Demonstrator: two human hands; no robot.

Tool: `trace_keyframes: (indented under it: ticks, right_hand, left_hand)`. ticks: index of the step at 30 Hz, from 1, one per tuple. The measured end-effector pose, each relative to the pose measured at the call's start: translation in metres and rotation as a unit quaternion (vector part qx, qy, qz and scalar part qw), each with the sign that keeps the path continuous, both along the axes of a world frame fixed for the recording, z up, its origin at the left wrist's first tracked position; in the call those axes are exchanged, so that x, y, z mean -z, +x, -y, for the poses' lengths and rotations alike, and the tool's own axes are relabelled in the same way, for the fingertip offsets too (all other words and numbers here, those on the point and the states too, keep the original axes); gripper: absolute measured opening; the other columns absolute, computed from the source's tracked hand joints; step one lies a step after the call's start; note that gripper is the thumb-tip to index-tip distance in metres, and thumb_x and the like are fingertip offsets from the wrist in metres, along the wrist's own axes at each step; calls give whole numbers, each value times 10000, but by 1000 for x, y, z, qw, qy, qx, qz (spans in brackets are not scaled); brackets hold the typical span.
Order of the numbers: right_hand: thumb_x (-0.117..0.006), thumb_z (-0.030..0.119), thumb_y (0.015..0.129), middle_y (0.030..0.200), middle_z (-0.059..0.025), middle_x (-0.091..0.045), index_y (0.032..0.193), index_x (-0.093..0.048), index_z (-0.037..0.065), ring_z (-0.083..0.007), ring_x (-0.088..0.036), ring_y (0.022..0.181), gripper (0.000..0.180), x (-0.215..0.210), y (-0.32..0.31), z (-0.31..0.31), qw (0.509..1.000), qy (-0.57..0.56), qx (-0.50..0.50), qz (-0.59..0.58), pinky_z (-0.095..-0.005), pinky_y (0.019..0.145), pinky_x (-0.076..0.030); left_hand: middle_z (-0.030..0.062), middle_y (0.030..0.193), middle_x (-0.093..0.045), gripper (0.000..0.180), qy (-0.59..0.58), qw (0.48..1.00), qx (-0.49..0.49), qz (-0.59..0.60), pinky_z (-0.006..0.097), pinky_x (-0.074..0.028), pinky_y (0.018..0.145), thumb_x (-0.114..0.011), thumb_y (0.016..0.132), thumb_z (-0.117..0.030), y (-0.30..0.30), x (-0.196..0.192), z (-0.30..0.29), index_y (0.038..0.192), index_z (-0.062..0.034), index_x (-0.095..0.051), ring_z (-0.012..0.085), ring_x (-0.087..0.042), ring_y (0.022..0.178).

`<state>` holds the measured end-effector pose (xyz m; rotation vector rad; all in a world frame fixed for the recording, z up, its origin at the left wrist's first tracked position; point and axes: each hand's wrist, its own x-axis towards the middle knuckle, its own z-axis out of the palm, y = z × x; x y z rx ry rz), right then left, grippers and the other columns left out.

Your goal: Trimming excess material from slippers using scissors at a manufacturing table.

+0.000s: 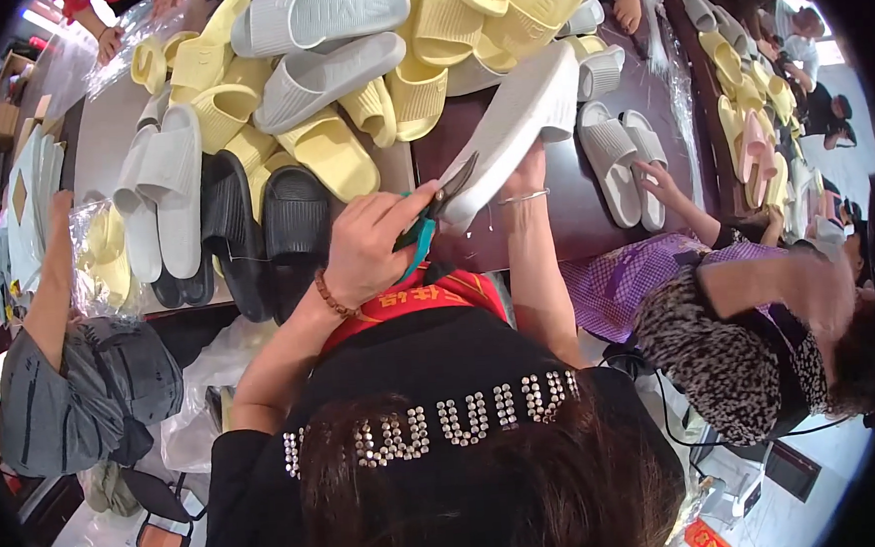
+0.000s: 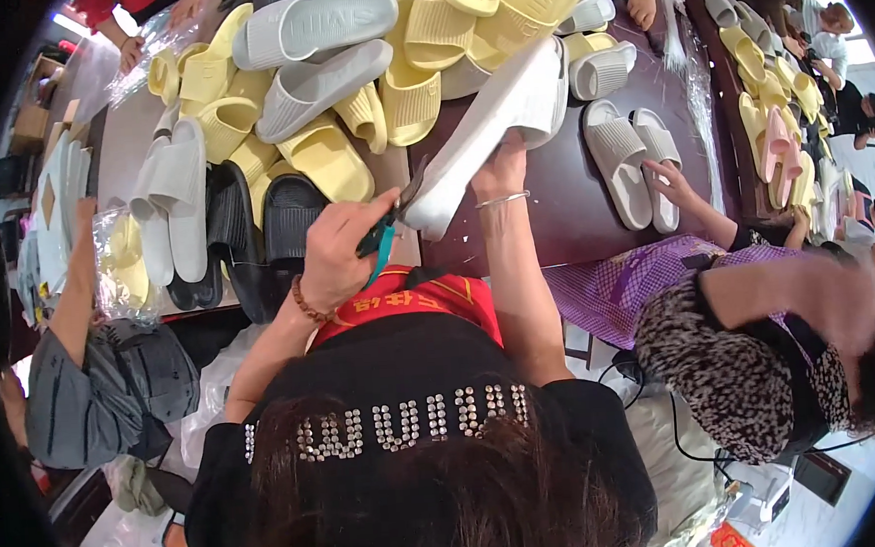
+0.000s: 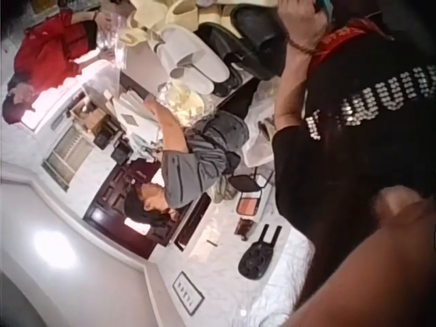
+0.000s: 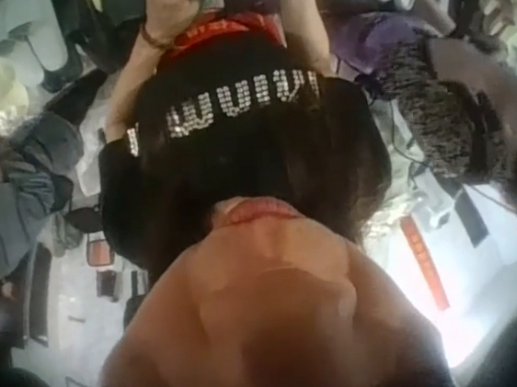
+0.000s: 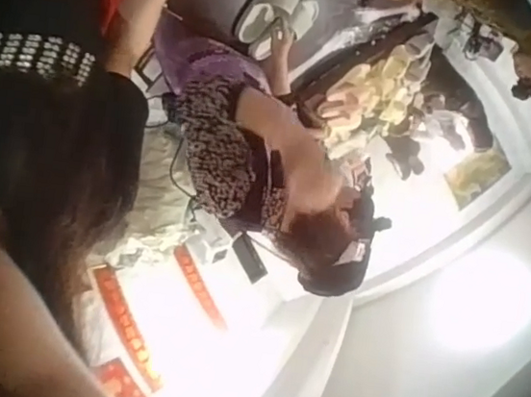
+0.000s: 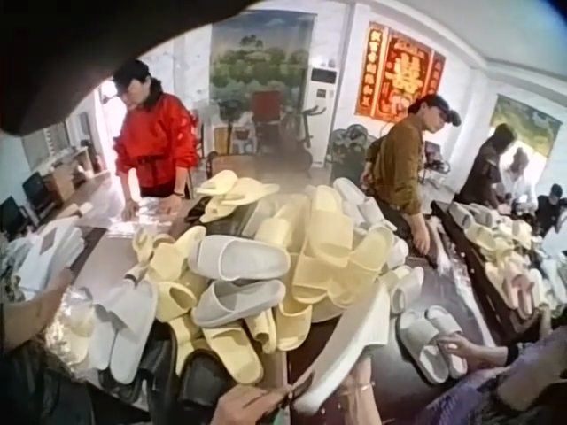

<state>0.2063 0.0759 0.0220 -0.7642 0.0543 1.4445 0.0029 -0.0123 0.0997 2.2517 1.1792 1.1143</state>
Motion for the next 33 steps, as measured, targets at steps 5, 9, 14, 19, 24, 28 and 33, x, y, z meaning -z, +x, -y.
trace_keyframes:
  ticks: [5,9,14,19,24,28,33]
  right_hand:
    - [-515,191,826,1071,-91,-523,1150,-430,47,-248,-522,954,365,7,-3,2,986,68,75,129,-398,788,-463]
    - [-516,182,826,1077,-72,-519,1157,-423,42,-225,-520,959,372,3,-3,4,970,106,101,196,-369,790,-463]
    - [-526,199,822,1089,-68,-518,1157,-424,32,-199,-526,953,388,-7,-10,12,950,145,112,253,-337,809,-445]
    - [-513,207,826,1075,-69,-527,1143,-431,10,-178,-532,945,383,0,-8,15,934,128,123,312,-311,816,-430]
    - [-502,208,826,1058,-70,-534,1129,-436,-7,-179,-533,945,377,-3,-10,14,933,109,142,313,-303,811,-427]
    - [-492,207,829,1060,-76,-533,1124,-437,-9,-185,-534,944,370,-15,-15,18,940,87,134,303,-304,806,-430]
    - [-482,187,833,1067,-83,-528,1126,-430,-13,-180,-534,943,359,-2,-21,25,928,99,132,335,-302,800,-432]
  left_hand:
    - [65,728,-546,404,4,997,-17,-79,327,-435,612,-614,669,-133,-1,-13,-9,1066,-86,-553,222,-533,669]
    - [63,723,-543,388,-19,991,-36,-128,332,-434,617,-604,673,-141,-3,-10,-8,1054,-87,-557,219,-535,688]
    - [58,708,-534,384,-26,980,-59,-189,337,-429,610,-596,678,-151,-3,-10,-8,1053,-84,-550,213,-534,689]
    - [57,704,-532,398,-15,978,-64,-196,333,-428,597,-593,680,-162,-4,-8,-8,1067,-83,-537,208,-532,679]
    - [57,701,-530,408,-5,980,-69,-189,327,-429,589,-595,679,-160,-1,-5,-13,1074,-81,-531,207,-534,678]
    - [57,694,-526,409,1,982,-69,-173,325,-429,586,-598,674,-153,2,-3,-17,1071,-78,-532,209,-535,671]
    - [60,673,-514,405,-11,986,-73,-149,326,-429,586,-603,666,-149,5,-4,-20,1059,-77,-539,213,-535,651]
